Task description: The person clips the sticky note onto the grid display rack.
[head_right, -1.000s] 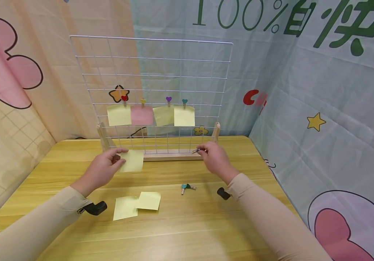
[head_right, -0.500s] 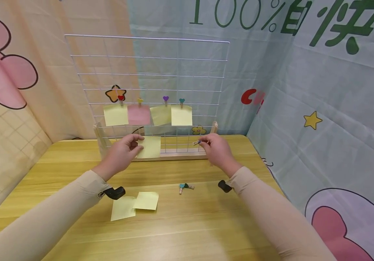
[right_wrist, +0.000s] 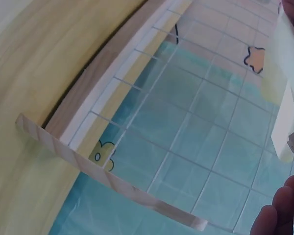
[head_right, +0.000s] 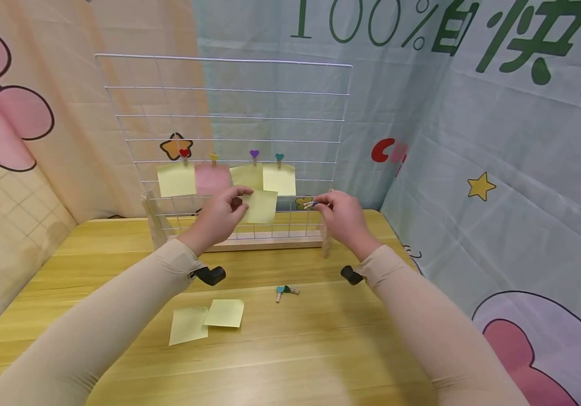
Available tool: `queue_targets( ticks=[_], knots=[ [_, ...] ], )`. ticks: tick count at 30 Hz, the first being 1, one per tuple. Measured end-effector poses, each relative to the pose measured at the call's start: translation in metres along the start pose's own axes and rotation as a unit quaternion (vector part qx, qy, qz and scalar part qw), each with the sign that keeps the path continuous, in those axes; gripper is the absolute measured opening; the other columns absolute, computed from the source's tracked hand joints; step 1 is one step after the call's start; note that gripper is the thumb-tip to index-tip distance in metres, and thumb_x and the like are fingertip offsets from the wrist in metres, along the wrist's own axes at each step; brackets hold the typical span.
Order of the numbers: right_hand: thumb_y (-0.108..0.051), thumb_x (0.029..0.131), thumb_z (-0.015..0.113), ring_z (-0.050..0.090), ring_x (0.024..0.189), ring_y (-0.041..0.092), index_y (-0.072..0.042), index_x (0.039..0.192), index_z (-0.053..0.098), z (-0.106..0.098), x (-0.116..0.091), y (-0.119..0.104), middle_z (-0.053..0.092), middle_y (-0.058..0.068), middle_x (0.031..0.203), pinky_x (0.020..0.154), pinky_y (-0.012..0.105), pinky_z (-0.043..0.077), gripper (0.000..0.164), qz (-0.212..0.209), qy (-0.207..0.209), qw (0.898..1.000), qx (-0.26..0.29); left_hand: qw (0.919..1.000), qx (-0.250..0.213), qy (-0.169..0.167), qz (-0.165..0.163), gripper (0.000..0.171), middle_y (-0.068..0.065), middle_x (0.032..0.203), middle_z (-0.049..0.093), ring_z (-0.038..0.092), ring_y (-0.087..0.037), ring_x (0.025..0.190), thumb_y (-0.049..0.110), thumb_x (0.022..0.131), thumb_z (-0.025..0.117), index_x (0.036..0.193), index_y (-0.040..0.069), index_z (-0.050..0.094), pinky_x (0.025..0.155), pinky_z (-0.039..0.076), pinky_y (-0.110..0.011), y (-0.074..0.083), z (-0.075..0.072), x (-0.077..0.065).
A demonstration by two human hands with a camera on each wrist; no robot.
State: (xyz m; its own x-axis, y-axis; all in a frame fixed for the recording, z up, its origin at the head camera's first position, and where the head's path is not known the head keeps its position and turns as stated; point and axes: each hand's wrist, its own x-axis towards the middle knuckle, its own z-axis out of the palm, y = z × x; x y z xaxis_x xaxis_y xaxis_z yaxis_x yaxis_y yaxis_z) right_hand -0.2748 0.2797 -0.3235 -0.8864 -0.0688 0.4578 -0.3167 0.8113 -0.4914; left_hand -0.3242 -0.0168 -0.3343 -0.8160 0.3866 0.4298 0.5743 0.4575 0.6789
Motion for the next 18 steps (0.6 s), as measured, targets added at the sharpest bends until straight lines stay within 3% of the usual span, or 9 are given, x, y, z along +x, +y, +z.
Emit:
queue_targets(
  ticks=[5,11,18],
  knots=[
    [-0.017,0.107,0.062,0.063,0.091,0.029,-0.003,0.121,0.077,-0.009,0.008,-0.001,0.072,0.017,0.115,0.075,0.038,0.049,0.024,0.017,0.000,1.000,0.002,0.9996,-0.027,0.005,-0.002,0.033,-0.010,0.133,0.068,0.067,-0.026,0.112,0.010,0.107,0.058,0.140,0.009,0.062,0.092,0.057,-0.041,0.012,0.011,0.015],
    [-0.018,0.108,0.062,0.060,0.088,0.029,-0.003,0.120,0.077,-0.020,0.016,-0.001,0.071,0.018,0.114,0.072,0.037,0.047,0.025,0.023,0.011,1.000,0.000,0.9998,-0.013,0.016,-0.006,0.031,-0.007,0.121,0.071,0.067,-0.022,0.106,0.013,0.108,0.059,0.138,0.011,0.062,0.090,0.056,-0.038,0.025,0.022,0.033],
    [-0.018,0.107,0.063,0.058,0.086,0.029,-0.002,0.119,0.077,-0.029,0.024,0.000,0.072,0.018,0.115,0.071,0.038,0.044,0.024,0.019,0.034,0.999,0.002,0.9995,-0.025,-0.002,-0.017,0.032,-0.006,0.133,0.068,0.066,-0.021,0.116,0.013,0.109,0.058,0.141,0.012,0.061,0.093,0.058,-0.038,0.037,0.032,0.051]
  ],
)
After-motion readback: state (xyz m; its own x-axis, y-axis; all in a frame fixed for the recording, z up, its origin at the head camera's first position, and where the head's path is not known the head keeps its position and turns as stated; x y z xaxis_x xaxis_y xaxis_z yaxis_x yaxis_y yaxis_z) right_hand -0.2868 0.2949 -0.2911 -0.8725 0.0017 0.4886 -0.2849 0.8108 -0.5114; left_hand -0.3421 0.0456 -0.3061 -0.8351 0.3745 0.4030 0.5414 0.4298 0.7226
